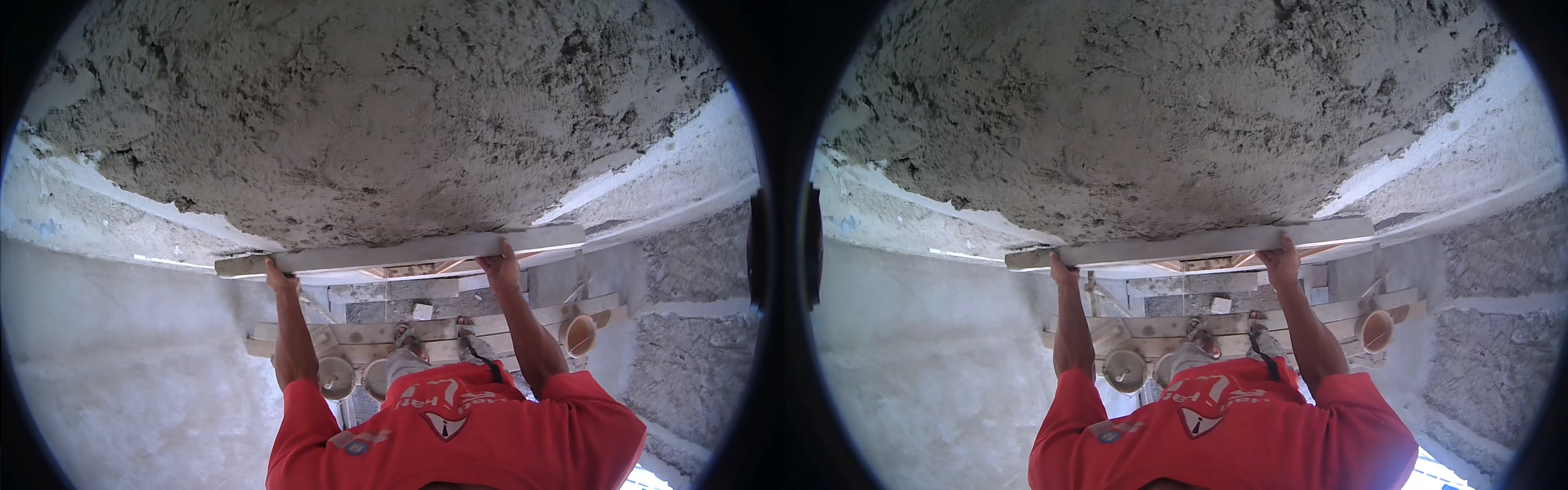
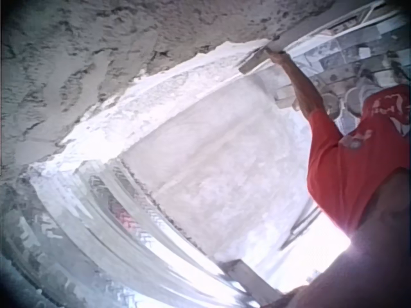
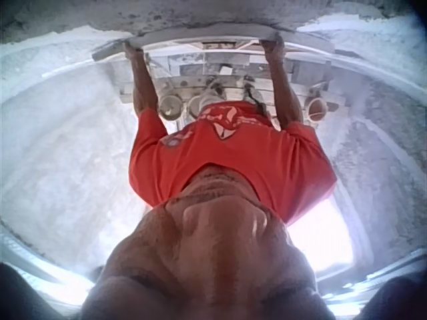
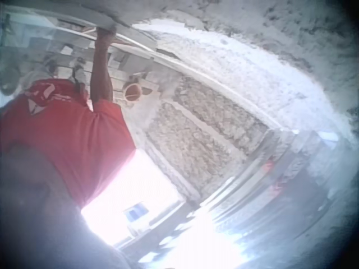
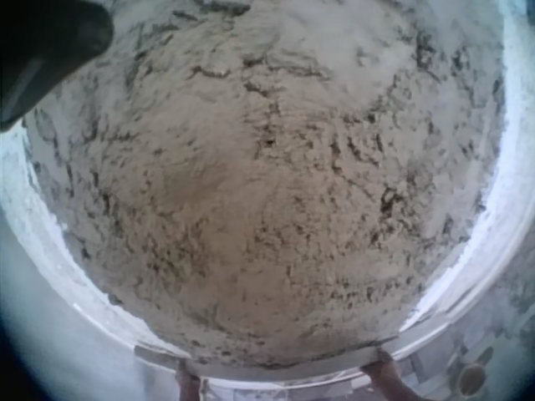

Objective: The person applies mortar from a bucket to an unfinished wall using a trowel and then smooths the surface with a long straight-edge tool.

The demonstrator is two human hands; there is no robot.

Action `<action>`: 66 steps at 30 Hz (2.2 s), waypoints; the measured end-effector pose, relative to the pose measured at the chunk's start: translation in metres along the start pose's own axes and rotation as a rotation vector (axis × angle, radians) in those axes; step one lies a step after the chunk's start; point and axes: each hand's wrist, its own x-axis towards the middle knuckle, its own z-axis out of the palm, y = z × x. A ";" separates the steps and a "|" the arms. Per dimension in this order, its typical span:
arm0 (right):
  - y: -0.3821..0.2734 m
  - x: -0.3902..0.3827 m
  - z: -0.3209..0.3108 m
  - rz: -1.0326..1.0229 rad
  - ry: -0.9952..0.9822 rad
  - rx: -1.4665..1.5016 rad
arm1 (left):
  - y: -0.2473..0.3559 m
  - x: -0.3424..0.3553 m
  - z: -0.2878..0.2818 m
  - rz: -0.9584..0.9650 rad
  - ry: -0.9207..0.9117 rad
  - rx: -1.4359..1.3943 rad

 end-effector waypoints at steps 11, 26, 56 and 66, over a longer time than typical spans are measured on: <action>-0.122 -0.018 -0.019 -0.129 0.036 -0.017 | 0.013 -0.130 0.067 0.089 -0.048 0.058; -0.029 -0.038 0.042 0.007 -0.086 0.076 | 0.069 -0.016 0.014 0.169 -0.048 0.037; -0.205 -0.082 0.039 -0.259 -0.042 -0.044 | 0.087 -0.219 0.118 0.222 -0.149 -0.023; -0.270 -0.099 0.036 -0.322 -0.046 -0.079 | 0.079 -0.255 0.133 0.149 -0.226 0.014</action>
